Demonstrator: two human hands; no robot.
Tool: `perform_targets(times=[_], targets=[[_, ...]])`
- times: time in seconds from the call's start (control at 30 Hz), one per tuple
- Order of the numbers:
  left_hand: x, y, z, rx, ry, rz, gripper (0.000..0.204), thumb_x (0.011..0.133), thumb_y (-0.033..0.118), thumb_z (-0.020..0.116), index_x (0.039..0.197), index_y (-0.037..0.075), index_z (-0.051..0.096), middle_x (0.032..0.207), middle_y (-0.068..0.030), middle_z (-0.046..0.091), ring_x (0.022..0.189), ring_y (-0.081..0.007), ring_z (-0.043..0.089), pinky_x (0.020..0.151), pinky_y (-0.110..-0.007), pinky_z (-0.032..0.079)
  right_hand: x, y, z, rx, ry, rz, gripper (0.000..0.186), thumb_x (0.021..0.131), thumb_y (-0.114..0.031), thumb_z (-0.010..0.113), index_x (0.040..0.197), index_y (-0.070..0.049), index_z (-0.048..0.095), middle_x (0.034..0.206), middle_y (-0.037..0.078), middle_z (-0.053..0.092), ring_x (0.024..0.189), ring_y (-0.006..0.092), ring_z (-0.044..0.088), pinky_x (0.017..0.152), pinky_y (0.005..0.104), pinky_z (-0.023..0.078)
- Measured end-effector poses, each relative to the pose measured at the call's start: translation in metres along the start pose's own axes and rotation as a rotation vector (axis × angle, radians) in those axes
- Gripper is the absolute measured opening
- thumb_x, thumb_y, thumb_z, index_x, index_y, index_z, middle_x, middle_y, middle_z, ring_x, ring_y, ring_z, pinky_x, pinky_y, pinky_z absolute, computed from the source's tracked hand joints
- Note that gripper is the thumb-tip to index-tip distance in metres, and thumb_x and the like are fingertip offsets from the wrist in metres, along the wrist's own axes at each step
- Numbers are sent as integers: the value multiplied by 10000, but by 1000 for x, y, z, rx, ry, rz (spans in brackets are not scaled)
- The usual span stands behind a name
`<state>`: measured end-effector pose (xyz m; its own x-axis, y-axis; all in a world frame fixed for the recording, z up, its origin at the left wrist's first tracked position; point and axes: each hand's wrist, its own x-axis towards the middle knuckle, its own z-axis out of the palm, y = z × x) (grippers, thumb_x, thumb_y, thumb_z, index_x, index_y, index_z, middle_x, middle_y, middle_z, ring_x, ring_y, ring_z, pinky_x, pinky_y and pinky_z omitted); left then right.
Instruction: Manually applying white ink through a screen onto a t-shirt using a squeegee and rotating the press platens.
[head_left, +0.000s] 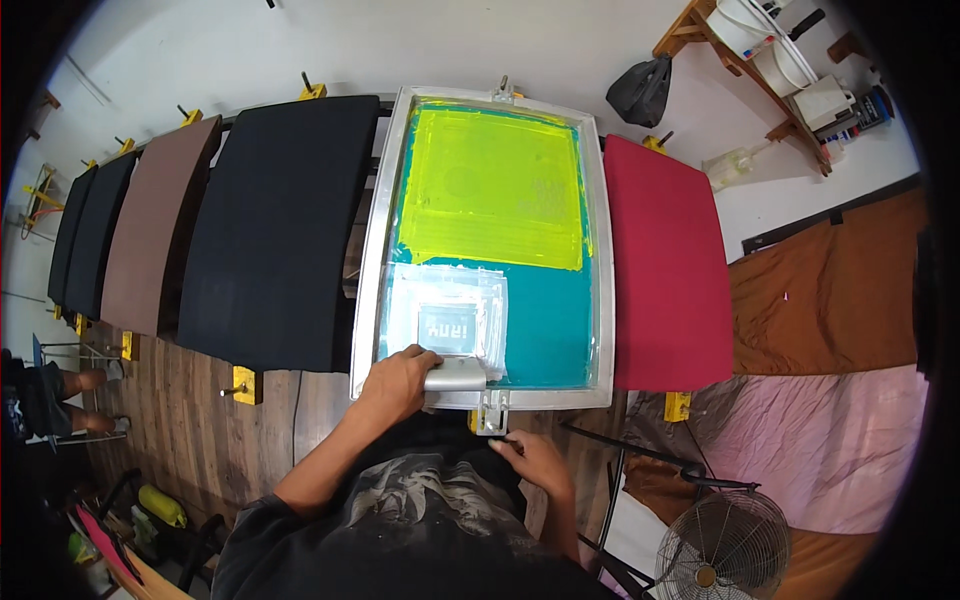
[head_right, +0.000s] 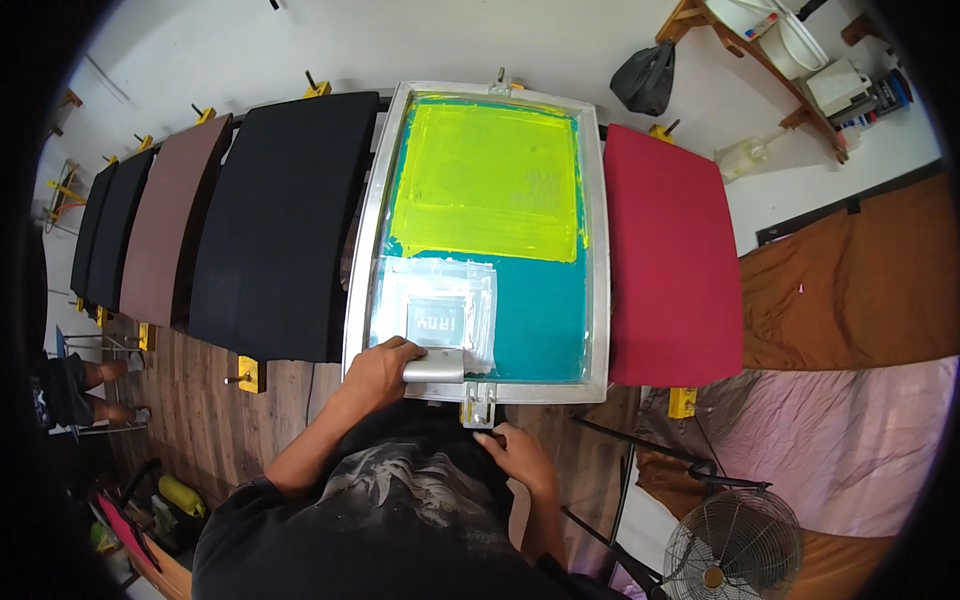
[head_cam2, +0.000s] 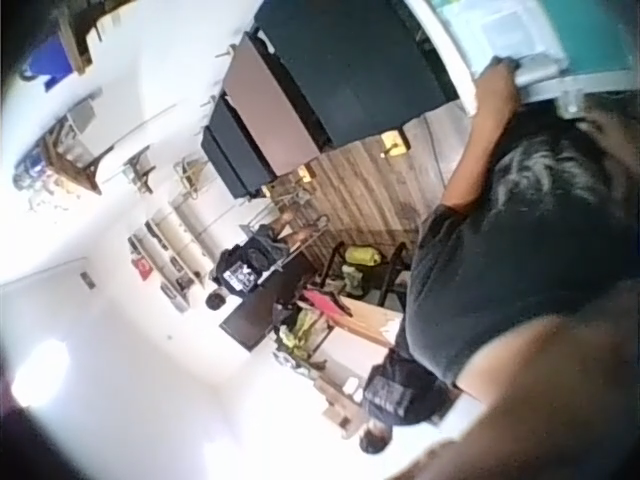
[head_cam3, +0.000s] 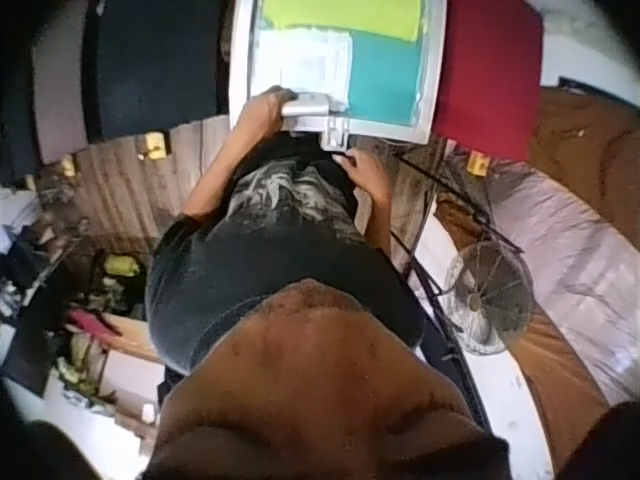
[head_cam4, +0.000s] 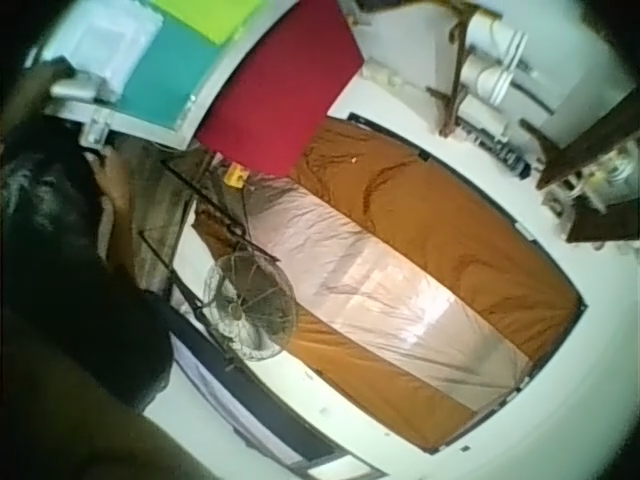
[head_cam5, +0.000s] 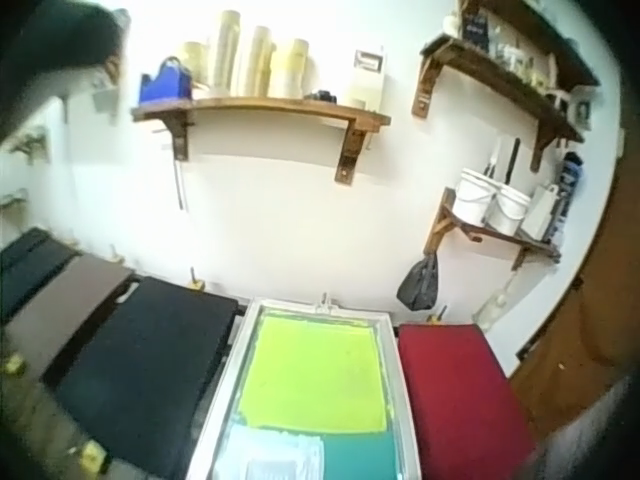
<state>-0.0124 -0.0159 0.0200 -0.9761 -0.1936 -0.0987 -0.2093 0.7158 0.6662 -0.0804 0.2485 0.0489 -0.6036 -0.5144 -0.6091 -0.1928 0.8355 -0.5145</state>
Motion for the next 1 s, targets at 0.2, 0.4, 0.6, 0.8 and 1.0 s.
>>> perform_targets(times=[0.2, 0.4, 0.6, 0.8, 1.0], targets=[[-3, -3, 2, -24, 70, -16, 308, 734, -24, 603, 1025, 53, 668, 939, -154, 651, 832, -369, 654, 726, -444, 535, 14, -115, -36, -292, 375, -581, 429, 792, -194, 721, 1166, -29, 590, 1056, 149, 597, 966, 316, 590, 818, 414, 479], [9, -3, 7, -2, 25, -29, 316, 709, -38, 607, 1007, 48, 665, 938, -152, 658, 855, -363, 658, 737, -441, 541, 89, -108, -10, -703, 167, -478, 387, 678, -43, 705, 1049, -24, 597, 995, 146, 581, 989, 342, 581, 809, 461, 484], [7, -7, 3, -27, -14, -35, 322, 670, -50, 610, 974, 29, 681, 872, -190, 676, 839, -369, 662, 750, -442, 542, 99, -100, 2, -486, 235, -540, 239, 653, 29, 639, 891, 7, 656, 889, 208, 610, 879, 403, 600, 786, 455, 507], [34, -17, -10, 46, -232, 6, 214, 686, 60, 684, 897, 35, 708, 876, -223, 687, 843, -356, 682, 773, -417, 554, 113, -115, -22, -515, 12, -429, 240, 625, -8, 632, 861, -21, 676, 830, 225, 666, 833, 403, 646, 762, 458, 521], [72, -16, -46, 25, -187, 27, 250, 681, 55, 670, 926, 38, 717, 875, -228, 688, 839, -365, 681, 782, -411, 548, 135, -144, -55, -565, 84, -460, 258, 626, -18, 625, 876, -32, 691, 859, 220, 674, 824, 401, 651, 752, 451, 528]])
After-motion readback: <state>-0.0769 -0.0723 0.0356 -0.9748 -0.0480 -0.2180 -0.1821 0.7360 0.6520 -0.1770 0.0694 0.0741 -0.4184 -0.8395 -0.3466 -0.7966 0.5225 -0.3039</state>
